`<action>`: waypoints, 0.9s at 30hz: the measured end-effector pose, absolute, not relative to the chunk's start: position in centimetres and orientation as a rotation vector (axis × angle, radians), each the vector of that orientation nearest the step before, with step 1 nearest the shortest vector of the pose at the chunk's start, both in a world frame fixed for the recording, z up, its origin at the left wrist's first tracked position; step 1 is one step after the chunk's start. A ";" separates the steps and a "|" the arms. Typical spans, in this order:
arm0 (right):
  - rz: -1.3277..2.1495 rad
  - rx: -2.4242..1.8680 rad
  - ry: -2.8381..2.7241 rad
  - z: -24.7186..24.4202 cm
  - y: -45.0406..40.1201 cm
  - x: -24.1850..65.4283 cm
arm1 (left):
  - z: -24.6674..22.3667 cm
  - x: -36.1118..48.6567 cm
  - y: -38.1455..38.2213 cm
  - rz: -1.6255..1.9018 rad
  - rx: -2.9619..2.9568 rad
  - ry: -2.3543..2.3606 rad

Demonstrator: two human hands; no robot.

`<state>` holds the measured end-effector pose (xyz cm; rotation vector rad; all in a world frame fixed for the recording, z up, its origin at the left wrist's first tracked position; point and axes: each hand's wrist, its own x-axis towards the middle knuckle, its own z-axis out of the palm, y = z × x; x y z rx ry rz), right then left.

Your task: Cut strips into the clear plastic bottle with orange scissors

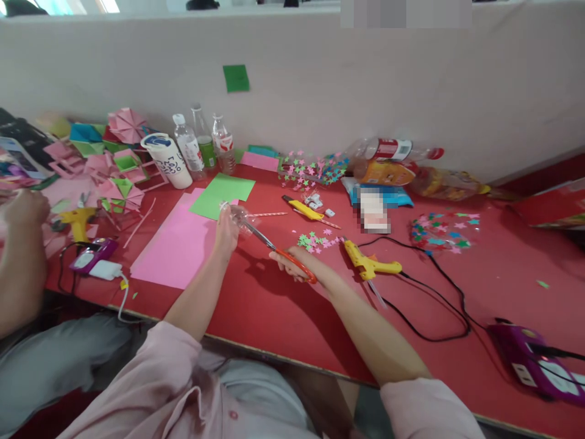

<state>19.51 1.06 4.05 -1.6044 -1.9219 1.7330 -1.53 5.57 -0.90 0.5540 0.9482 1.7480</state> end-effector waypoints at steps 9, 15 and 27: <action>1.742 -1.616 -1.916 4.0 0.9 19.0 | -0.7 -1.9 5.6 1.789 0.520 0.908; 1.784 -1.510 -1.872 4.0 0.5 19.5 | -1.1 -1.8 5.7 1.797 0.565 0.876; 1.787 -1.514 -1.868 4.9 -0.3 19.1 | -1.7 -1.8 5.8 1.796 0.698 0.935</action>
